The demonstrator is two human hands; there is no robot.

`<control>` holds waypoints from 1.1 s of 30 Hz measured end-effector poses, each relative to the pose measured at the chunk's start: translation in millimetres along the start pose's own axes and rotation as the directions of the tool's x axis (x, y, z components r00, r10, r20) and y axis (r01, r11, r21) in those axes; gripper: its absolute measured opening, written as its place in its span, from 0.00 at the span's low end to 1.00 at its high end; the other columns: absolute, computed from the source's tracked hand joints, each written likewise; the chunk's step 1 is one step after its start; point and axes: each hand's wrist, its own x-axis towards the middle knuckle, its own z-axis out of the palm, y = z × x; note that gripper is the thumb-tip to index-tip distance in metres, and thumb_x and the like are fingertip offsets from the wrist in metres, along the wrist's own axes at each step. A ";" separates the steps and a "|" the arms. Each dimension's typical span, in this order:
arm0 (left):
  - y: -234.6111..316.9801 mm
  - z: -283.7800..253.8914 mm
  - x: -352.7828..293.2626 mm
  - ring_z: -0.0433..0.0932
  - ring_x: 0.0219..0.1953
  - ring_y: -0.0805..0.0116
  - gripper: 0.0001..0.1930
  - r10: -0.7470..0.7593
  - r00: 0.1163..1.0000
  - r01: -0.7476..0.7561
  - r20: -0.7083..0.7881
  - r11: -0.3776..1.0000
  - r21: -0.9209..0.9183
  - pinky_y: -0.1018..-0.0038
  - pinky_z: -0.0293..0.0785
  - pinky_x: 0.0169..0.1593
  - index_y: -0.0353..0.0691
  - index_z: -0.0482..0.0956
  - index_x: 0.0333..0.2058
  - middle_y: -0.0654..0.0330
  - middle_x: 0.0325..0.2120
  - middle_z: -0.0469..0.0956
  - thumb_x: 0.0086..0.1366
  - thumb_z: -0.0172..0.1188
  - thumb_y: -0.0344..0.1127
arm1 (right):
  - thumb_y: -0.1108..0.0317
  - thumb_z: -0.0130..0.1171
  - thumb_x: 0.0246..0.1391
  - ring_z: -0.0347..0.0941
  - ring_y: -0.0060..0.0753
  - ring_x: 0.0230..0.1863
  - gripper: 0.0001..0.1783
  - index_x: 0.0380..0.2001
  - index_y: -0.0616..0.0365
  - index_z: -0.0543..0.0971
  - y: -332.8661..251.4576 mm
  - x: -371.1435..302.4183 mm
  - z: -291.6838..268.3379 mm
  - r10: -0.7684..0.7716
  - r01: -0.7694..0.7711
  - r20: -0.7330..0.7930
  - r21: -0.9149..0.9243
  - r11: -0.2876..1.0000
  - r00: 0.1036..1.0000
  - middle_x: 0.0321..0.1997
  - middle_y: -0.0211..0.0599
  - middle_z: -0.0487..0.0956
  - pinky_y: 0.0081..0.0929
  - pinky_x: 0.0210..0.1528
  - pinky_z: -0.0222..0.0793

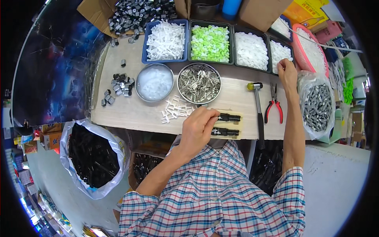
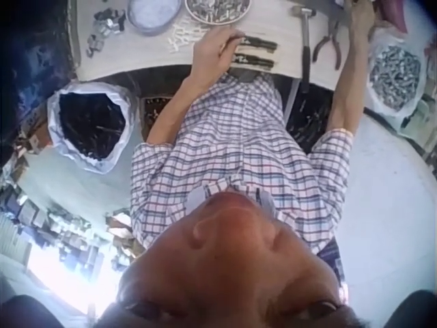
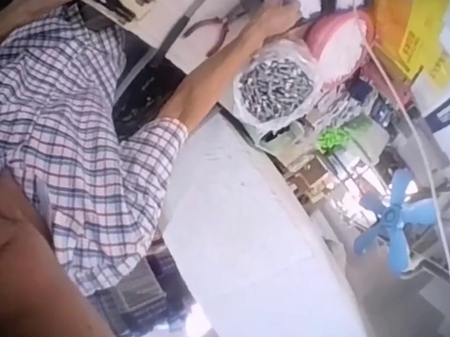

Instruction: Assembling small components by hand and using tools at a workbench.

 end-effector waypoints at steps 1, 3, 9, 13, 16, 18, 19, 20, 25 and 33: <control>-0.2 0.3 -0.9 0.79 0.31 0.64 0.07 -0.017 1.000 0.016 -0.013 0.999 -0.035 0.73 0.72 0.34 0.34 0.83 0.40 0.55 0.31 0.79 0.65 0.61 0.21 | 0.67 0.62 0.58 0.78 0.49 0.35 0.09 0.37 0.60 0.79 -0.5 -2.0 0.5 -0.008 0.008 -0.055 0.006 1.000 0.998 0.34 0.48 0.81 0.40 0.41 0.73; 1.1 -0.1 2.5 0.79 0.32 0.66 0.07 -0.021 1.000 0.019 -0.017 0.997 -0.079 0.74 0.73 0.35 0.33 0.83 0.40 0.56 0.32 0.79 0.65 0.60 0.21 | 0.67 0.62 0.59 0.77 0.44 0.32 0.09 0.37 0.63 0.79 -0.2 -6.5 -1.2 -0.010 0.010 -0.122 0.000 1.000 0.992 0.32 0.48 0.81 0.36 0.39 0.72; -1.2 -8.2 12.9 0.78 0.37 0.72 0.08 -0.107 0.989 0.082 -0.102 0.972 -0.220 0.79 0.72 0.44 0.32 0.84 0.41 0.60 0.36 0.79 0.66 0.60 0.19 | 0.67 0.60 0.64 0.77 0.26 0.34 0.09 0.33 0.61 0.77 -107.0 -75.7 -23.3 0.284 -0.230 0.011 0.619 0.751 0.959 0.32 0.32 0.80 0.27 0.38 0.71; 1.1 7.3 12.9 0.77 0.38 0.77 0.09 -0.268 0.963 0.228 0.016 0.785 -0.577 0.82 0.72 0.46 0.30 0.79 0.46 0.61 0.41 0.80 0.68 0.59 0.20 | 0.69 0.56 0.66 0.77 0.25 0.37 0.04 0.36 0.58 0.75 -199.9 -161.0 -26.3 0.176 -0.533 0.527 0.846 -0.018 0.831 0.34 0.32 0.80 0.24 0.43 0.73; 6.7 6.8 9.1 0.79 0.41 0.77 0.10 -0.294 0.949 0.297 0.115 0.709 -0.639 0.81 0.77 0.46 0.31 0.76 0.47 0.59 0.43 0.81 0.69 0.58 0.19 | 0.68 0.54 0.68 0.78 0.25 0.39 0.05 0.36 0.57 0.74 -237.4 -182.1 -31.1 0.091 -0.587 0.665 0.709 -0.392 0.742 0.38 0.33 0.81 0.25 0.46 0.76; 3.4 8.3 8.6 0.81 0.43 0.75 0.10 -0.296 0.944 0.312 0.143 0.673 -0.670 0.77 0.81 0.47 0.32 0.74 0.47 0.57 0.43 0.81 0.68 0.57 0.18 | 0.68 0.54 0.68 0.78 0.24 0.39 0.05 0.36 0.57 0.74 -243.7 -183.5 -30.6 0.110 -0.573 0.662 0.709 -0.410 0.741 0.39 0.33 0.81 0.26 0.47 0.76; 2.3 8.7 5.8 0.81 0.43 0.75 0.10 -0.297 0.943 0.317 0.149 0.669 -0.672 0.77 0.81 0.47 0.32 0.74 0.47 0.57 0.43 0.81 0.68 0.57 0.18 | 0.68 0.54 0.68 0.78 0.24 0.39 0.05 0.36 0.57 0.74 -243.7 -185.8 -29.4 0.098 -0.579 0.667 0.702 -0.415 0.739 0.39 0.33 0.81 0.26 0.47 0.76; 0.9 9.0 4.1 0.81 0.42 0.75 0.10 -0.288 0.949 0.299 0.128 0.699 -0.650 0.78 0.81 0.47 0.32 0.74 0.47 0.57 0.43 0.81 0.68 0.57 0.18 | 0.68 0.54 0.68 0.78 0.24 0.39 0.05 0.36 0.57 0.74 -243.0 -186.5 -27.5 0.081 -0.584 0.670 0.695 -0.419 0.738 0.39 0.33 0.80 0.26 0.48 0.76; -1.2 6.7 6.4 0.80 0.43 0.75 0.11 -0.293 0.949 0.300 0.113 0.739 -0.603 0.77 0.80 0.48 0.32 0.74 0.47 0.57 0.42 0.81 0.68 0.57 0.18 | 0.69 0.54 0.68 0.78 0.24 0.39 0.05 0.37 0.58 0.74 -239.9 -182.8 -24.5 0.041 -0.597 0.668 0.689 -0.411 0.743 0.39 0.32 0.80 0.26 0.47 0.77; 3.6 2.3 5.5 0.81 0.43 0.74 0.11 -0.170 0.981 0.193 0.092 0.858 -0.476 0.76 0.79 0.49 0.31 0.76 0.46 0.58 0.41 0.81 0.66 0.60 0.18 | 0.68 0.55 0.67 0.79 0.23 0.39 0.07 0.37 0.60 0.75 -231.8 -180.1 -30.2 -0.028 -0.636 0.685 0.660 -0.399 0.728 0.38 0.33 0.80 0.28 0.46 0.79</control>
